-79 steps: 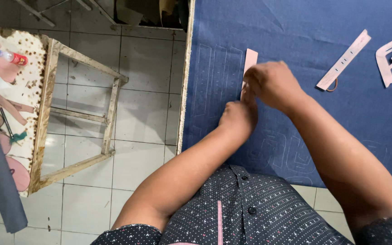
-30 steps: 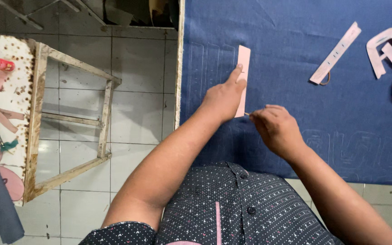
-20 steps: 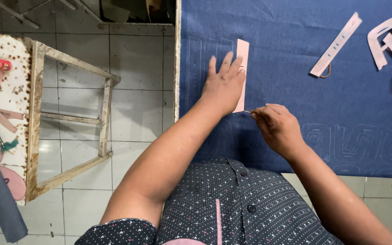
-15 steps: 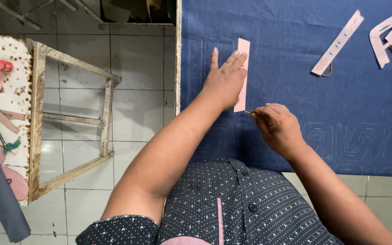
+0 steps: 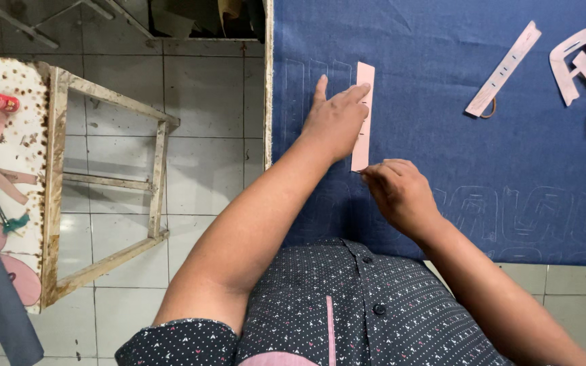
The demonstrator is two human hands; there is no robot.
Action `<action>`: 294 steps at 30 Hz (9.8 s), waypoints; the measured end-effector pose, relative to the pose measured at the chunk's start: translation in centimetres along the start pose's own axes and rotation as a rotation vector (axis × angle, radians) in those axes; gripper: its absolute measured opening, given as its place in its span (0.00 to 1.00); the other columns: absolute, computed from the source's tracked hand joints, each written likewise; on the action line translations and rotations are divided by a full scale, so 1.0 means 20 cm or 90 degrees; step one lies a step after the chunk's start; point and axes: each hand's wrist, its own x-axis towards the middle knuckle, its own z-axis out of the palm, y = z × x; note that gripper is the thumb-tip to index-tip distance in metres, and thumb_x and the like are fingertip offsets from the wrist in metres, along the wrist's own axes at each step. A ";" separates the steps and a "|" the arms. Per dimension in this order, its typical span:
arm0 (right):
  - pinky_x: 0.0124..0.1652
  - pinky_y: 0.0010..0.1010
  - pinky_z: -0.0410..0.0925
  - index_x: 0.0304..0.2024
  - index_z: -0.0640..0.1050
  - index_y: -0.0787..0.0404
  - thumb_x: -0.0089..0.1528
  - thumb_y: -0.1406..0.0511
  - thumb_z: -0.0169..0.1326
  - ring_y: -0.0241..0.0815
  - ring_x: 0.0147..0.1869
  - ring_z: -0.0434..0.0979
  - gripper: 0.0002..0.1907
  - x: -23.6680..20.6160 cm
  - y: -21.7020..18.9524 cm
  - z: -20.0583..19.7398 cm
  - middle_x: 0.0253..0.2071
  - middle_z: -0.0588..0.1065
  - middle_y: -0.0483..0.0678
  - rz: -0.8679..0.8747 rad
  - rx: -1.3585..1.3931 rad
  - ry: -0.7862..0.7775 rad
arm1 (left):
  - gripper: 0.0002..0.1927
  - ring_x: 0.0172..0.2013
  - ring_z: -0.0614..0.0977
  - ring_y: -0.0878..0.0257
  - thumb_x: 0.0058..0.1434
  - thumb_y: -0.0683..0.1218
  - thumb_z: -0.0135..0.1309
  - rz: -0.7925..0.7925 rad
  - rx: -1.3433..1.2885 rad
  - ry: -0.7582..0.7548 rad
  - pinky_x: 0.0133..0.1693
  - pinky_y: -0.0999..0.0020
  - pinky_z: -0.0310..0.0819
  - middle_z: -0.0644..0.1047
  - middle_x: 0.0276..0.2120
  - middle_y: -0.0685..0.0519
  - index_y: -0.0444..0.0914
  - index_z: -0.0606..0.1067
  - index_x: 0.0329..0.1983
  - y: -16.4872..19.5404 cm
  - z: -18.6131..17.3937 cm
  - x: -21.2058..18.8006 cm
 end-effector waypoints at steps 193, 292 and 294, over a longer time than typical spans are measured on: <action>0.41 0.36 0.73 0.41 0.79 0.62 0.65 0.68 0.58 0.50 0.42 0.81 0.04 -0.14 0.10 -0.15 0.38 0.79 0.50 0.169 0.034 0.007 | 0.43 0.72 0.57 0.57 0.44 0.53 0.72 0.049 0.060 -0.117 0.68 0.31 0.39 0.56 0.72 0.49 0.37 0.66 0.61 0.17 0.01 0.12; 0.46 0.39 0.71 0.62 0.77 0.47 0.57 0.59 0.65 0.50 0.51 0.76 0.29 -0.17 0.31 -0.18 0.54 0.70 0.52 0.324 -0.022 -0.023 | 0.42 0.75 0.51 0.56 0.53 0.62 0.64 0.028 -0.064 -0.002 0.67 0.24 0.25 0.60 0.72 0.61 0.49 0.64 0.70 0.18 0.14 0.00; 0.47 0.40 0.71 0.62 0.78 0.46 0.58 0.59 0.65 0.50 0.53 0.75 0.29 -0.16 0.30 -0.18 0.54 0.70 0.52 0.325 -0.032 -0.031 | 0.42 0.75 0.52 0.56 0.53 0.62 0.63 0.033 -0.063 0.012 0.67 0.24 0.24 0.61 0.71 0.62 0.50 0.65 0.70 0.18 0.15 0.00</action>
